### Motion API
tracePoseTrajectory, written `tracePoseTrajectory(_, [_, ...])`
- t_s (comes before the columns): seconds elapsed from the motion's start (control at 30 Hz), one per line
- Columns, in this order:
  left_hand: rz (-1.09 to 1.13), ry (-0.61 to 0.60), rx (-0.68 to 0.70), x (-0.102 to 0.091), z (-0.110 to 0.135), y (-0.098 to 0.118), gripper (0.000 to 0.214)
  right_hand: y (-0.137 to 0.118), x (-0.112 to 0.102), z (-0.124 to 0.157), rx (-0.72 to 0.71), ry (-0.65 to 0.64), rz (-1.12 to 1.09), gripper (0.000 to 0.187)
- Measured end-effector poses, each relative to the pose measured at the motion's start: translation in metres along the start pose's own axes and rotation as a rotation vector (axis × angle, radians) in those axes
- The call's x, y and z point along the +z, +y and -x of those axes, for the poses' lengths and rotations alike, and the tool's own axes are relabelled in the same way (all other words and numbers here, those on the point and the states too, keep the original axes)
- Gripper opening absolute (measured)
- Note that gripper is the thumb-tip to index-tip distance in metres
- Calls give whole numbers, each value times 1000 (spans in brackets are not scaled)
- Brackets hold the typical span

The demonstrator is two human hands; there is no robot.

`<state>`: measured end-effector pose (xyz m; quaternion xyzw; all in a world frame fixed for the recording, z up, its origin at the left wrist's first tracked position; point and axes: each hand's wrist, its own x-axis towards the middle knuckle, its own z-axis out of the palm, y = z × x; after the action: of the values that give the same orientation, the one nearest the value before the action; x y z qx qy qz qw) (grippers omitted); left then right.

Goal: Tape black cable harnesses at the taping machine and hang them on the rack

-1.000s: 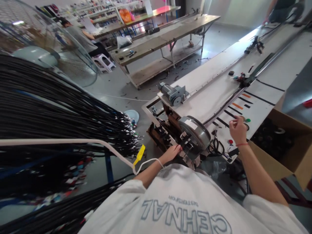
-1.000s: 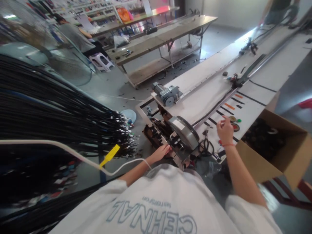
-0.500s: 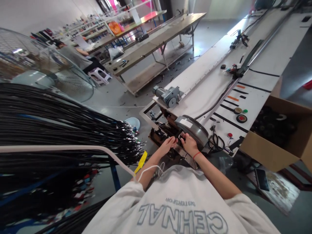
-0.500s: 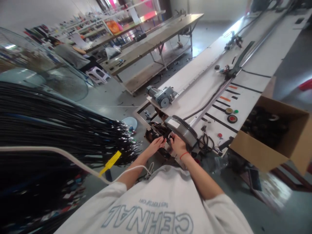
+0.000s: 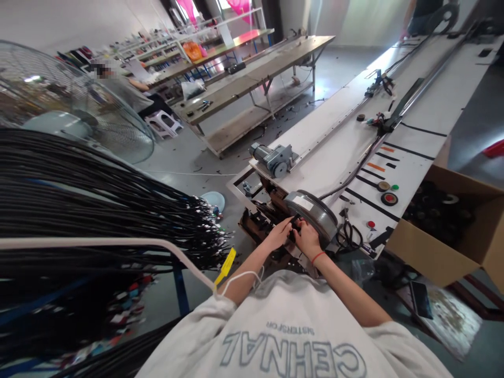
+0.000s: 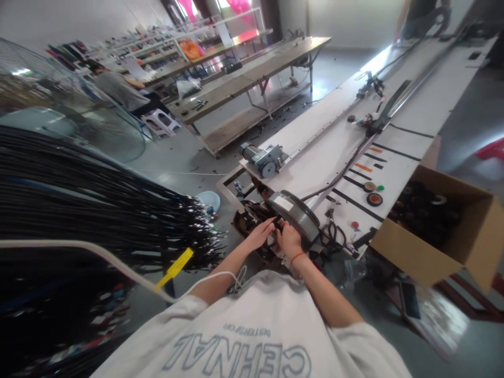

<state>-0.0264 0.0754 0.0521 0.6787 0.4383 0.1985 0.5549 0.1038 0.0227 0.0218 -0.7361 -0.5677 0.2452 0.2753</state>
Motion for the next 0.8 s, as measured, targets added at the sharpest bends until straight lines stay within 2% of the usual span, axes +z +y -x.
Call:
tracePoseTrajectory(0.07, [2,58,-9,4,-4,-1,38,5,1,-2,-35,11,-58,4])
tracePoseTrajectory(0.23, [92,243,-16,4,-3,-2,23,17,1,6,-156,58,-284,9])
tracePoseTrajectory(0.37, [167,231,-38,0,3,-8,14,9,-4,14,-125,30,-365,16])
tracePoseTrajectory(0.5, [89,167,-71,6,8,-16,11,-3,-13,8,-227,9,-311,24])
tracePoseTrajectory(0.6, [-49,151,-45,14,11,-17,7,-3,-20,-6,-275,-7,-171,34])
tracePoseTrajectory(0.7, [-183,209,65,24,17,-14,7,-3,-21,-22,-341,-39,-46,32])
tracePoseTrajectory(0.8, [-203,296,135,33,24,-19,18,-17,-22,-23,-402,-95,-18,30])
